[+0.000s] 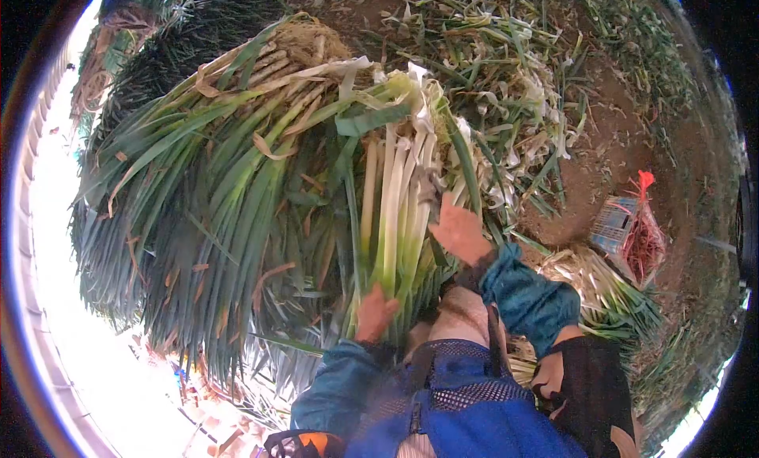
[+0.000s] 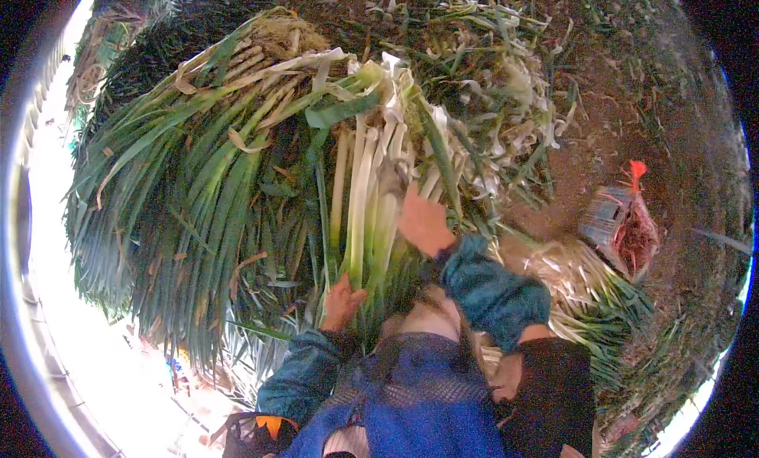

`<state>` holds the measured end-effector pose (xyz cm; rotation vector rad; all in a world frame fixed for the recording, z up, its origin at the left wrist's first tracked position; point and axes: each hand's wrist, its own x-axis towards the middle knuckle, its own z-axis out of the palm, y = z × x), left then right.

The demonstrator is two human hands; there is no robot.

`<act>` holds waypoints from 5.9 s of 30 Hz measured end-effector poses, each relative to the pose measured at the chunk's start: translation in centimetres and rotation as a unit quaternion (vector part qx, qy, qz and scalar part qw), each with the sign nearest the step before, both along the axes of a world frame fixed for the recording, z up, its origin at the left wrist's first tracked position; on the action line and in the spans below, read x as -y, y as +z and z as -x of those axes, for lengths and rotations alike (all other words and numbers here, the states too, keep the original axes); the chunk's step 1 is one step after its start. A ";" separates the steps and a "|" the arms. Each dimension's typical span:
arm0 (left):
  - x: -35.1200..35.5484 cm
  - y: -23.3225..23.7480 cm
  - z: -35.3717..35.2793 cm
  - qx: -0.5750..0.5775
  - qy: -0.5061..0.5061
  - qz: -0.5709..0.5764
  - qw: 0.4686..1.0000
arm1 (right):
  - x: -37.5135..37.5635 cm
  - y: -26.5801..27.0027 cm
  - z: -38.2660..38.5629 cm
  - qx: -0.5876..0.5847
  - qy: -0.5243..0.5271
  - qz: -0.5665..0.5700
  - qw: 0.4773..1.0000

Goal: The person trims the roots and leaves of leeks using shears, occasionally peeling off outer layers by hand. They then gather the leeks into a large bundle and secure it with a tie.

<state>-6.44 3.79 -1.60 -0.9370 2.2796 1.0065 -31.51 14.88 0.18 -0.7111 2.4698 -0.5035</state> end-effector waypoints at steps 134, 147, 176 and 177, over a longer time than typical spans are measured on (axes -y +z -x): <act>22.4 -1.1 10.6 0.043 0.047 0.340 0.938 | 3.0 6.5 -7.7 0.175 0.143 0.061 0.972; 23.5 18.8 33.4 -0.492 -0.077 -0.199 0.844 | 2.2 6.1 -5.7 0.168 0.161 0.053 0.971; 5.9 8.2 -3.7 0.080 -0.162 0.368 0.912 | 5.0 8.8 -9.8 0.123 0.171 0.037 0.977; 4.2 7.8 -4.9 0.076 -0.164 0.342 0.922 | 4.8 8.2 -9.4 0.118 0.158 0.013 0.980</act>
